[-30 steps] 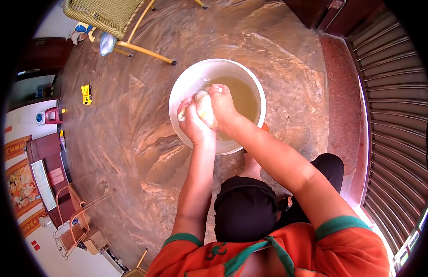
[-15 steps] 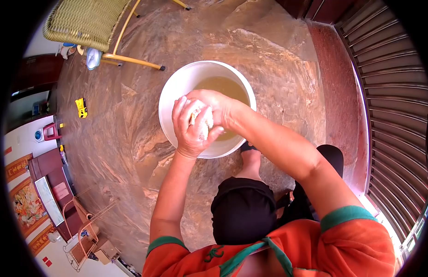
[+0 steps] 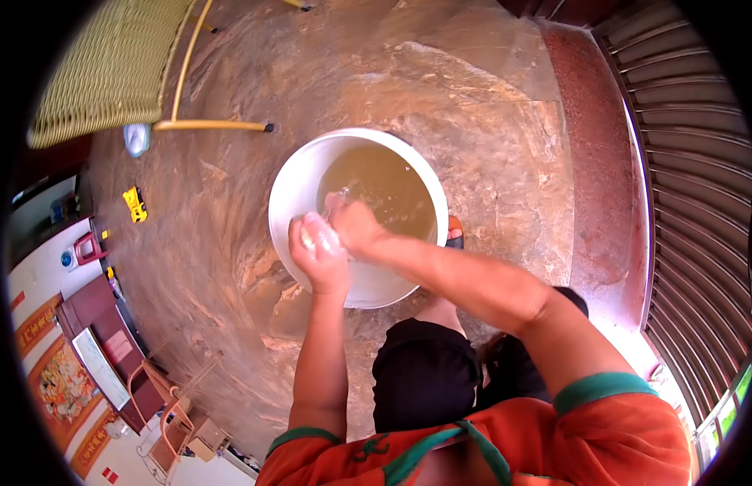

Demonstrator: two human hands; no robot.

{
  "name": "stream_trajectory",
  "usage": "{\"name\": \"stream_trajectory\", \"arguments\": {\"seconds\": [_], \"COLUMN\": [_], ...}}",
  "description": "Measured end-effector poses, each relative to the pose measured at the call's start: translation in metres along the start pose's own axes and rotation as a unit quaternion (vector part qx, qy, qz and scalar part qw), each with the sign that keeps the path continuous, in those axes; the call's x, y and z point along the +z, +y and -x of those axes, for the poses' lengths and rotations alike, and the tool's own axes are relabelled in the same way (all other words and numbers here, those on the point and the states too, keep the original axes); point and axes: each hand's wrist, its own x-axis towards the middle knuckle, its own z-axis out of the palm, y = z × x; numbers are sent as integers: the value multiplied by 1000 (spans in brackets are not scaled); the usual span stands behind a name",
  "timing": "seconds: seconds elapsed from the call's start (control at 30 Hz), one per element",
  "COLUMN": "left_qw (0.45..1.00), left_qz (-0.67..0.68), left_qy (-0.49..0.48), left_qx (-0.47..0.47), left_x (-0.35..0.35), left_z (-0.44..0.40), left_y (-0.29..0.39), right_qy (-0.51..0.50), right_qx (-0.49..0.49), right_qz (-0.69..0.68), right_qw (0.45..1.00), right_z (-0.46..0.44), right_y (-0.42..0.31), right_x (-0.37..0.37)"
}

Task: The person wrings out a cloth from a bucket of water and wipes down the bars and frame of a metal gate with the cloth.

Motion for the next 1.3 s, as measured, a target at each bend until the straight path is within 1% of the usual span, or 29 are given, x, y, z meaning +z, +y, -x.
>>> {"name": "stream_trajectory", "arguments": {"seconds": [0.03, 0.1, 0.17, 0.23, 0.3, 0.33, 0.4, 0.47, 0.5, 0.57, 0.6, 0.63, 0.67, 0.7, 0.77, 0.8, 0.83, 0.9, 0.93, 0.97, 1.03, 1.07, 1.1, 1.13, 1.17, 1.2, 1.23, 1.27, 1.3], "left_qw": [999, 971, 932, 848, 843, 856, 879, 863, 855, 822, 812, 778, 748, 709, 677, 689, 684, 671, 672, 651, 614, 590, 545, 503, 428, 359, 281, 193, 139], "left_qz": [14, 115, 151, 284, 286, 268, 238, 253, 259, 235, 230, 225, 243, 259, 207, 197, 220, 198, 184, 182, 180, 182, 194, 204, 240, 221, 208, 223, 206], "left_qy": [-4, -80, -47, -44, -43, -64, -99, -159, -188, -217, -294, -396, -468, -539, -635, -652, -659, -690, -700, -729, -768, -786, -815, -838, -870, -905, -934, -955, -968], "left_qx": [-47, -194, -327, -445, -453, -438, -401, -408, -409, -471, -450, -433, -403, -373, -310, -247, -221, -187, -158, -107, -8, 40, 44, 62, 46, 61, 71, 23, 27], "left_x": [-4, -19, -28, -41, -47, -49, -55, -62, -63, -64, -70, -77, -81, -84, -96, -101, -105, -116, -129, -135, -153, -164, -173, -184, -200, -204, -222, -236, -245], "left_z": [-3, -13, -21, -25, -16, -10, 8, 23, 28, 47, 56, 65, 75, 88, 110, 124, 136, 162, 177, 189, 216, 234, 255, 278, 299, 322, 340, 364, 383], "left_y": [-2, 3, 5, 26, 59, 77, 116, 146, 174, 244, 255, 281, 302, 328, 395, 417, 436, 488, 518, 541, 582, 605, 619, 632, 640, 640, 665, 686, 704], "right_qy": [9, 0, -34, -30, 8, 28, 141, 225, 282, 368, 387, 413, 453, 477, 522, 544, 541, 602, 639, 668, 683, 687, 684, 674, 691, 734, 765, 755, 729], "right_qx": [-49, -40, -64, 20, 23, 24, -12, -56, -67, -1, -15, -27, 33, 44, 89, 104, 164, 192, 199, 204, 87, 29, -28, -91, -55, -101, -141, -195, -243], "right_qz": [90, 69, 82, 38, 1, -18, -96, -187, -183, -312, -317, -320, -267, -217, -131, -119, -67, -126, -162, -197, -248, -269, -291, -258, -197, -260, -319, -409, -499], "right_qw": [995, 997, 994, 999, 1000, 999, 985, 955, 939, 876, 866, 852, 850, 850, 838, 824, 822, 765, 725, 688, 682, 674, 668, 686, 694, 620, 541, 474, 400], "right_z": [-1, -1, 21, 54, 86, 103, 134, 169, 194, 237, 254, 278, 317, 355, 430, 465, 500, 567, 598, 625, 685, 711, 731, 742, 760, 773, 788, 816, 846], "right_y": [7, 18, 3, -28, -51, -62, -67, -74, -83, -97, -87, -84, -103, -116, -137, -144, -155, -184, -201, -217, -252, -270, -278, -273, -286, -284, -280, -275, -273], "right_x": [4, 15, 1, -28, -59, -72, -82, -97, -108, -124, -132, -144, -165, -183, -200, -203, -203, -196, -188, -182, -161, -148, -133, -121, -111, -105, -100, -94, -86]}}
